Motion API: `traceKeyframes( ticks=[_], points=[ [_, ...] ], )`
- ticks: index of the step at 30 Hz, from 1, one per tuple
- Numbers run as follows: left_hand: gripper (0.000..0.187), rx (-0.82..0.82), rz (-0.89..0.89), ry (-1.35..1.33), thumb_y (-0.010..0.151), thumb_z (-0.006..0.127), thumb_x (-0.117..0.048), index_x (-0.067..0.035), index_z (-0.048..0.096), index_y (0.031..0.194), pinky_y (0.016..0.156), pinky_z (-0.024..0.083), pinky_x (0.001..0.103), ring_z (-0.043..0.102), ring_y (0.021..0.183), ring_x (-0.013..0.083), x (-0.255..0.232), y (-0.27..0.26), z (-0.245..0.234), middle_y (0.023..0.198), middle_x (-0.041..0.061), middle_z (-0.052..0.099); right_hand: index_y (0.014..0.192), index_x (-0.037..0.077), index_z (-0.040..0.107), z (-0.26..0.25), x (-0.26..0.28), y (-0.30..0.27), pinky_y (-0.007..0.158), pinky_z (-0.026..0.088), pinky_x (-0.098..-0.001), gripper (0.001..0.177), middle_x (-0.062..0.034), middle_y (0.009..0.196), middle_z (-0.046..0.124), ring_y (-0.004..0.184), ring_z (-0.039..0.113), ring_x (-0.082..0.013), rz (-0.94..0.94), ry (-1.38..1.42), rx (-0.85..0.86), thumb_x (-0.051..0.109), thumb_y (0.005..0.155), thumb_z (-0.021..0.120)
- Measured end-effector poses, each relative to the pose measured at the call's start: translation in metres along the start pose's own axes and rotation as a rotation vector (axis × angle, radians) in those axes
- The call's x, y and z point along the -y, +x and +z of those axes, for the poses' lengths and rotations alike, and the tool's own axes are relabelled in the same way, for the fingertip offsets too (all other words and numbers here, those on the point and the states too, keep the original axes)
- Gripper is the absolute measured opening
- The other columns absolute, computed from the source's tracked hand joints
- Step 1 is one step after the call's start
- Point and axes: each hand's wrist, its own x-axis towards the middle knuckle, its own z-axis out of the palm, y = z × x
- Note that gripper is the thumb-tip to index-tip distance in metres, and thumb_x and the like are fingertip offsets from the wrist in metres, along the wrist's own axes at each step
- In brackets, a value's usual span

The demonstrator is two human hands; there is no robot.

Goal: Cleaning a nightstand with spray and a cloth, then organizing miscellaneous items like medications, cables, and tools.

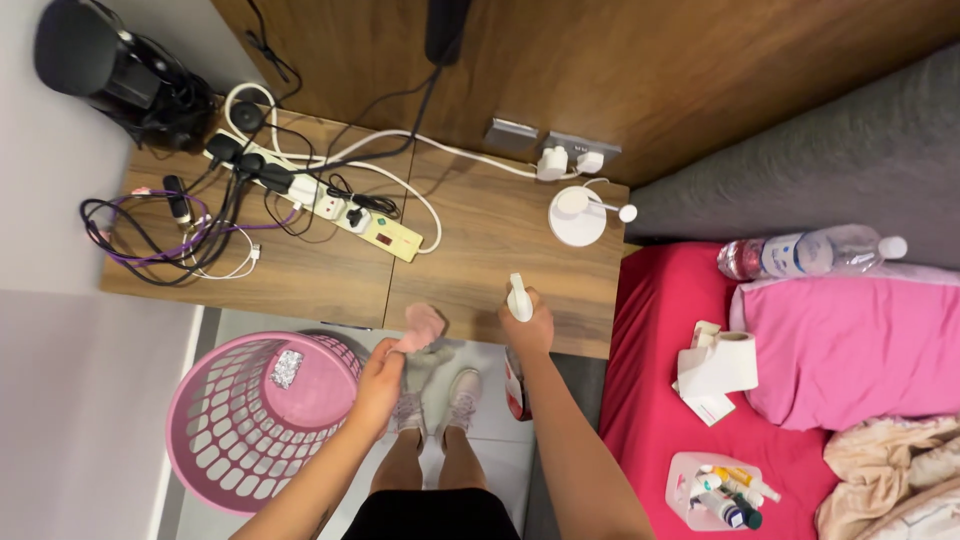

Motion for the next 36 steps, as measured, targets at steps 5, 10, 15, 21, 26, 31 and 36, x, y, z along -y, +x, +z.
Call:
traceKeyframes(
  ticks=[5, 10, 15, 21, 26, 31, 36],
  points=[
    [0.025, 0.030, -0.034, 0.048, 0.098, 0.048, -0.020, -0.009, 0.066, 0.111, 0.065, 0.038, 0.024, 0.045, 0.074, 0.0069, 0.012, 0.000, 0.013, 0.081, -0.004, 0.055, 0.108, 0.017, 0.068, 0.004, -0.024, -0.007, 0.080, 0.056, -0.0462, 0.035, -0.0169, 0.090, 0.073, 0.089, 0.072, -0.0361, -0.071, 0.073, 0.070, 0.032, 0.077, 0.074],
    [0.025, 0.008, -0.027, -0.011, 0.099, 0.048, -0.024, -0.008, 0.065, 0.107, 0.074, 0.047, 0.022, 0.056, 0.085, 0.0072, 0.025, -0.005, -0.002, 0.093, -0.002, 0.065, 0.112, 0.017, 0.069, 0.013, -0.019, -0.028, 0.089, 0.054, -0.0495, 0.035, -0.0176, 0.106, 0.073, 0.105, 0.067, -0.0395, -0.120, -0.116, 0.205, 0.031, 0.079, 0.072],
    [0.024, -0.092, -0.088, -0.064, 0.100, 0.047, -0.023, -0.007, 0.062, 0.108, 0.070, 0.050, 0.029, 0.057, 0.083, 0.0125, 0.037, -0.006, -0.006, 0.093, 0.003, 0.062, 0.134, 0.029, 0.060, 0.008, -0.026, -0.055, 0.094, 0.049, -0.0462, 0.066, -0.0113, 0.130, 0.063, 0.119, 0.058, -0.0342, -0.069, -0.210, 0.503, 0.030, 0.070, 0.075],
    [0.025, -0.085, -0.132, 0.004, 0.100, 0.047, -0.025, -0.008, 0.061, 0.111, 0.066, 0.048, 0.031, 0.056, 0.079, 0.0128, 0.036, -0.016, 0.028, 0.091, 0.003, 0.061, 0.132, 0.030, 0.060, -0.044, -0.076, -0.057, 0.095, 0.052, -0.0443, 0.063, -0.0094, 0.122, 0.069, 0.117, 0.063, -0.0321, 0.155, -0.161, 0.376, 0.032, 0.070, 0.074],
    [0.024, -0.024, -0.091, -0.011, 0.101, 0.048, -0.025, -0.008, 0.062, 0.110, 0.066, 0.046, 0.029, 0.054, 0.079, 0.0112, 0.046, -0.021, 0.052, 0.092, 0.002, 0.062, 0.113, 0.020, 0.069, -0.088, -0.128, -0.059, 0.091, 0.055, -0.0446, 0.042, -0.0116, 0.111, 0.074, 0.108, 0.068, -0.0347, 0.284, -0.075, 0.195, 0.029, 0.073, 0.072],
    [0.023, 0.047, -0.030, -0.013, 0.100, 0.049, -0.024, -0.008, 0.063, 0.107, 0.068, 0.047, 0.027, 0.055, 0.079, 0.0095, 0.035, -0.029, 0.066, 0.090, 0.001, 0.061, 0.104, 0.012, 0.066, -0.126, -0.115, -0.061, 0.084, 0.056, -0.0446, 0.035, -0.0149, 0.098, 0.075, 0.097, 0.071, -0.0363, 0.225, 0.095, 0.087, 0.025, 0.072, 0.070],
    [0.025, 0.077, 0.081, 0.105, 0.100, 0.047, -0.024, -0.007, 0.064, 0.105, 0.070, 0.050, 0.027, 0.059, 0.080, 0.0109, -0.002, -0.032, 0.084, 0.091, 0.003, 0.065, 0.110, 0.016, 0.067, -0.153, -0.090, -0.055, 0.084, 0.054, -0.0449, 0.041, -0.0126, 0.103, 0.073, 0.101, 0.068, -0.0364, 0.223, 0.099, 0.032, 0.026, 0.071, 0.071]
  ],
)
